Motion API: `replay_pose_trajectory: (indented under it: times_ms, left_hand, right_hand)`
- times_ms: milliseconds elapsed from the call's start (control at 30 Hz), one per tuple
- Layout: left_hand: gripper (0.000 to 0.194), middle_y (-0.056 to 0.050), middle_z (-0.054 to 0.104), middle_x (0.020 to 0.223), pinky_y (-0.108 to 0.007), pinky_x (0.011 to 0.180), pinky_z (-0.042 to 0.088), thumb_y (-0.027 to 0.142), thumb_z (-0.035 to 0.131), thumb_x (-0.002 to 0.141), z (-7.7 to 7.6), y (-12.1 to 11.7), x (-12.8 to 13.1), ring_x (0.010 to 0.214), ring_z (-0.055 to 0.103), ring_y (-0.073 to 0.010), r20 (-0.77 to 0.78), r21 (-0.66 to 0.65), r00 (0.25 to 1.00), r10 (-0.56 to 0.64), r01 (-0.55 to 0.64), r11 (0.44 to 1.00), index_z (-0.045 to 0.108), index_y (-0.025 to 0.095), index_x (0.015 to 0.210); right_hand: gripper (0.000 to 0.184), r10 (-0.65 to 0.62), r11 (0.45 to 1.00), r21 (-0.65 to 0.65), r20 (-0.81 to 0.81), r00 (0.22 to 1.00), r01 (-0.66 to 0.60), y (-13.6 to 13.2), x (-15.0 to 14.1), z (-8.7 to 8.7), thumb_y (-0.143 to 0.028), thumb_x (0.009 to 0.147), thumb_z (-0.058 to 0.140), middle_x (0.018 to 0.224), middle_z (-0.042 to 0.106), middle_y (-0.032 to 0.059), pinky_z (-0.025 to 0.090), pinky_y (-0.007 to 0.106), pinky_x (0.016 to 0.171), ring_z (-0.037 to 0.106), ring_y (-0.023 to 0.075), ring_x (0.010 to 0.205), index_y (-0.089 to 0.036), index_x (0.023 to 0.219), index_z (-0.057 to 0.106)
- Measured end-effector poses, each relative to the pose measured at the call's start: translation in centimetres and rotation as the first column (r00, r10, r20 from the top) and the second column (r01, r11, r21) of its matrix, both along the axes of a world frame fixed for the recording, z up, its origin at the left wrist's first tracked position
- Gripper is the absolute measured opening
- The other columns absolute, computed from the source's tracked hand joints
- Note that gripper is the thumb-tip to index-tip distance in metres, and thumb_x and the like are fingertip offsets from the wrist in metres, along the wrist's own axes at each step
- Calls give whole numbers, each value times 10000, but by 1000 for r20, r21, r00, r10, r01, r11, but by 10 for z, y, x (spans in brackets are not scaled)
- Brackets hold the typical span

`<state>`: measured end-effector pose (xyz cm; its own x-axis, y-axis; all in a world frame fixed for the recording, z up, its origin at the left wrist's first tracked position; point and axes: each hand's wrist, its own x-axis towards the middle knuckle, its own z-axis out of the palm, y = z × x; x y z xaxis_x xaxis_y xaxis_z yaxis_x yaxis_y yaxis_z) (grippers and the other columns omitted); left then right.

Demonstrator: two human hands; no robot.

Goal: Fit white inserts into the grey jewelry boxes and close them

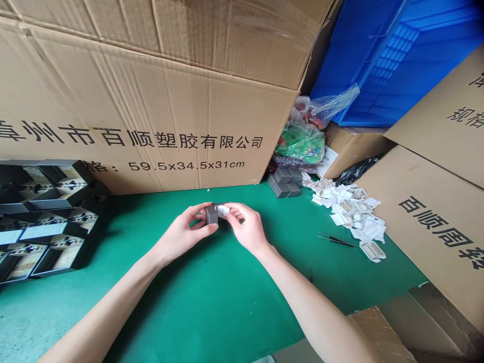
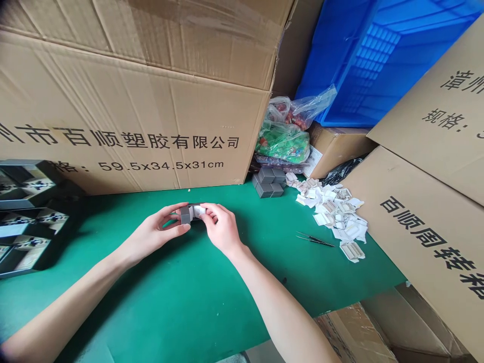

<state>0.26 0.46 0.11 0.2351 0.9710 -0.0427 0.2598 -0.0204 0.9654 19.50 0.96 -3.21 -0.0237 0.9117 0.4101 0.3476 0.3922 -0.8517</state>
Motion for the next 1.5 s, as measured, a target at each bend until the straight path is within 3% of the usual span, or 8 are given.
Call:
replay_pose_trajectory:
  times_ms: [267, 433, 900, 1033, 1200, 1333, 1500]
  left_hand:
    - [633, -81, 678, 1292, -475, 1114, 438, 490, 795, 716, -9, 5, -2, 1228, 613, -283, 42, 35, 998, -43, 41, 999, 607, 240, 1267]
    - [624, -78, 653, 1332, -463, 1130, 422, 463, 795, 732, -10, 5, -3, 1250, 600, -271, 53, 38, 996, -71, 69, 997, 588, 249, 1281]
    - [690, -90, 651, 1359, -503, 1102, 455, 447, 830, 690, -11, 3, -3, 1214, 638, -303, 43, 27, 994, -96, 95, 995, 589, 246, 1304]
    - [689, -85, 628, 1394, -485, 1109, 452, 421, 841, 680, -9, 3, -4, 1233, 628, -297, 74, 14, 988, -139, 138, 990, 600, 253, 1302]
    - [723, -104, 685, 1310, -517, 1097, 454, 451, 848, 657, -3, 2, -3, 1206, 641, -317, 83, -26, 985, -150, 153, 988, 615, 229, 1305]
    - [728, -90, 699, 1286, -494, 1079, 475, 469, 844, 664, -4, 1, -4, 1177, 659, -305, 56, -16, 987, -150, 151, 988, 617, 244, 1318]
    - [688, -79, 691, 1287, -516, 1040, 509, 469, 851, 658, -6, -2, -2, 1126, 683, -313, 68, 21, 984, -167, 166, 986, 653, 283, 1290]
  right_hand:
    - [174, -38, 998, -43, -9, 999, 38, -1, 1, 2, -364, 878, 637, 876, 718, 29, 578, 301, 744, 678, 170, 752, -228, 987, 642]
    - [142, -53, 999, 14, 19, 998, 52, -1, 0, 0, -364, 890, 628, 929, 677, 43, 563, 280, 722, 649, 154, 751, -226, 920, 647]
    - [167, -125, 992, -1, 65, 990, 125, 2, 3, -3, -322, 870, 632, 773, 597, -13, 514, 266, 674, 563, 136, 671, -234, 1004, 586]
    - [307, -166, 986, 29, 118, 979, 164, 4, 6, -6, -301, 860, 635, 994, 619, 53, 530, 289, 728, 588, 164, 798, -226, 1156, 596]
    - [389, -44, 999, -9, 148, 988, 46, 4, 6, -5, -272, 914, 560, 1230, 649, 79, 534, 344, 877, 645, 216, 1036, -267, 1303, 562]
    - [312, 47, 998, -58, 149, 988, -39, 5, 7, -2, -282, 911, 579, 1222, 679, 53, 519, 343, 905, 646, 225, 1086, -274, 1221, 610]
    - [86, 21, 994, -111, 134, 991, -6, 7, 9, -2, -259, 872, 604, 935, 721, 3, 489, 281, 722, 653, 180, 810, -248, 949, 640]
